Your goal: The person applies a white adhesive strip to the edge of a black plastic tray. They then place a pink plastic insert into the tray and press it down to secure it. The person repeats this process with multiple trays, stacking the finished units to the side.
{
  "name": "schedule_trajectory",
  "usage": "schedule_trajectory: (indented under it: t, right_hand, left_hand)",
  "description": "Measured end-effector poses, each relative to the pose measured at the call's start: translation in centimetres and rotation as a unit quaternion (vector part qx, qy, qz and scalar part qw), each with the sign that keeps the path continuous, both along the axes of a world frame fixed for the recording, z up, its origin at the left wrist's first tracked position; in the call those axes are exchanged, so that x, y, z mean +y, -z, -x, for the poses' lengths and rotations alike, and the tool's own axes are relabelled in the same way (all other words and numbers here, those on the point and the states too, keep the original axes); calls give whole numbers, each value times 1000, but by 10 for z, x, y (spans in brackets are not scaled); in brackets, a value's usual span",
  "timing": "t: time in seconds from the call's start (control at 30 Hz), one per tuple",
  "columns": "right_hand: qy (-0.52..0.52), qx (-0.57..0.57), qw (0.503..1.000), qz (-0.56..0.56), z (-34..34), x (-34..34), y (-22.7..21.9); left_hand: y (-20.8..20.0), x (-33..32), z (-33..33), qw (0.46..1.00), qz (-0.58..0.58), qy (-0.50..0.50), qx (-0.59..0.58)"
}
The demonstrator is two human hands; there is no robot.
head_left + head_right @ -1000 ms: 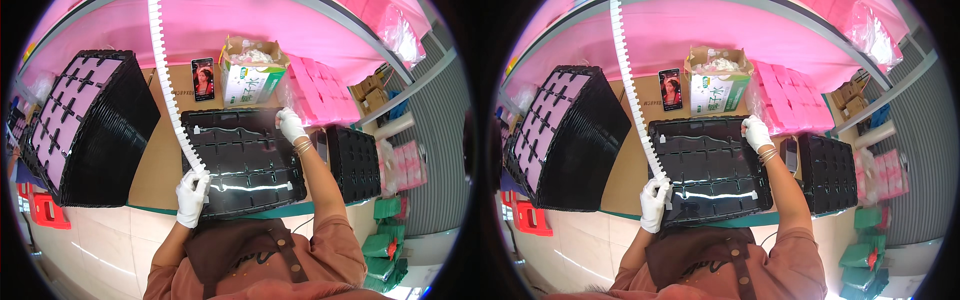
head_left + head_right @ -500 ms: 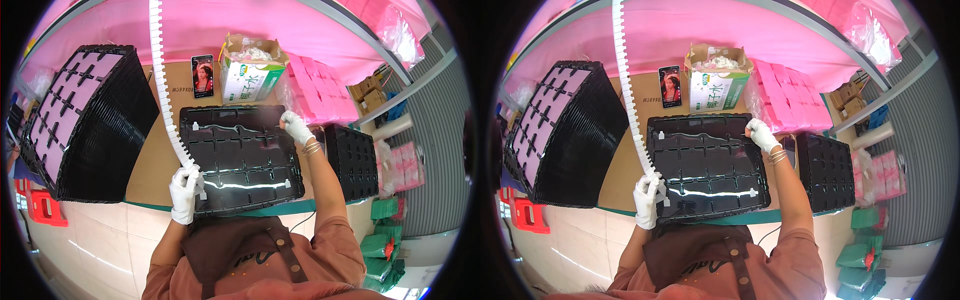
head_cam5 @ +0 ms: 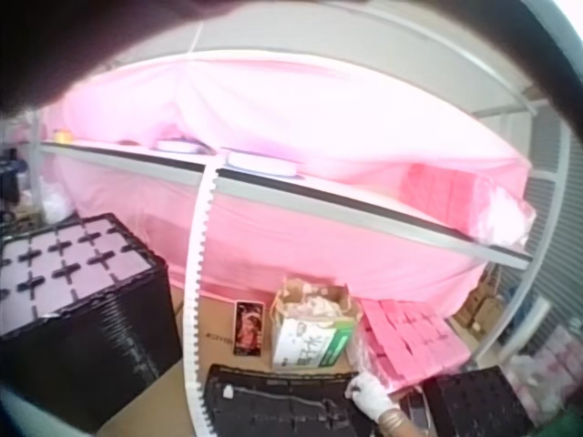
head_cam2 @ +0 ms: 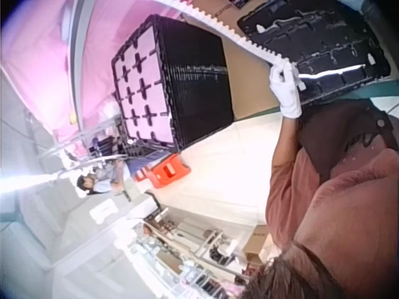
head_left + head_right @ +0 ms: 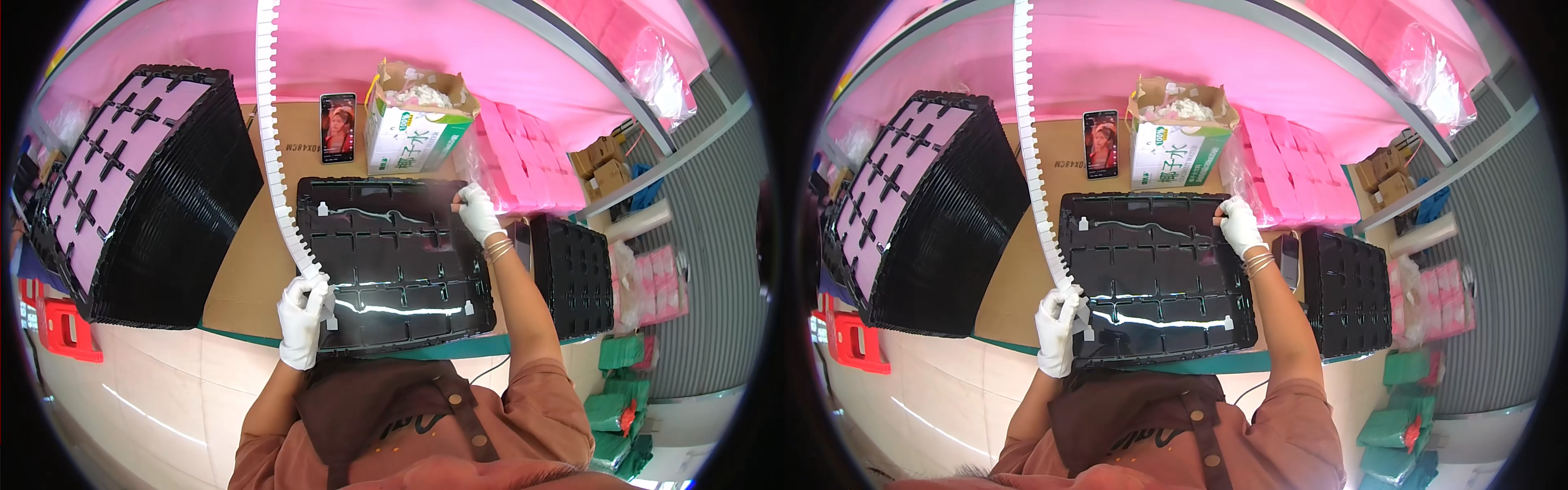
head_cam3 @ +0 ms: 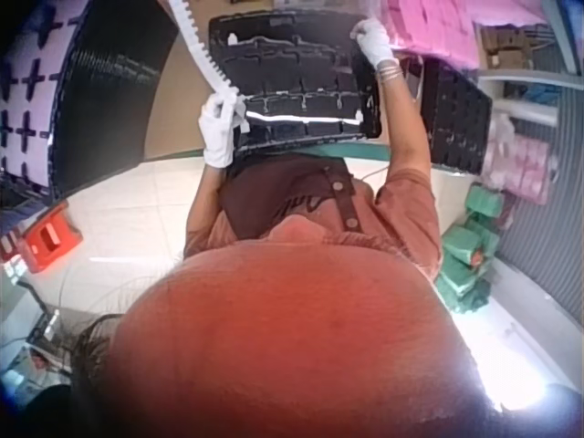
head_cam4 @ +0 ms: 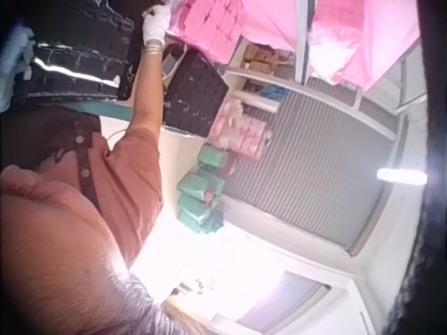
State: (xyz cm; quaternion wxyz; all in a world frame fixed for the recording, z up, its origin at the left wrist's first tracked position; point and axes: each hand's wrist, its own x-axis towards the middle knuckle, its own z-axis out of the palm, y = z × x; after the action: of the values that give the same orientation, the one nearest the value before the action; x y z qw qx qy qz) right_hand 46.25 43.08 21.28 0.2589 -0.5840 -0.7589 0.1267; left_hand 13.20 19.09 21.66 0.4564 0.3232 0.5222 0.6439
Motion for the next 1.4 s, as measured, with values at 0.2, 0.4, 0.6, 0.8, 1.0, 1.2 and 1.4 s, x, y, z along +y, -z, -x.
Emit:
schedule_trajectory:
  t: [0.2, 0.4, 0.6, 0.8, 1.0, 1.2, 1.4]
  right_hand:
    - [28, -92, 995, 36, 10, 6, -12]
    - [23, -90, 994, 62, 5, 5, -15]
    - [12, -76, 994, 82, 3, 7, -17]
    - [-11, -11, 998, 62, -6, 10, 0]
    - [-64, 61, 994, 58, -19, 11, 9]
    - [-159, 123, 966, 161, -30, 11, -17]
    - [-29, 182, 983, 6, 25, 35, -94]
  left_hand:
    - [3, 0, 0, 1000, -2, -4, 17]
    - [2, 0, -1, 998, -12, -3, 58]
    - [4, 1, 0, 997, -18, -5, 76]
    - [5, 1, 1, 995, -21, 6, 93]
    - [-1, 1, 0, 995, -18, -6, 94]
    - [6, 1, 1, 996, -21, -11, 89]
    - [5, 0, 1, 991, -19, -8, 132]
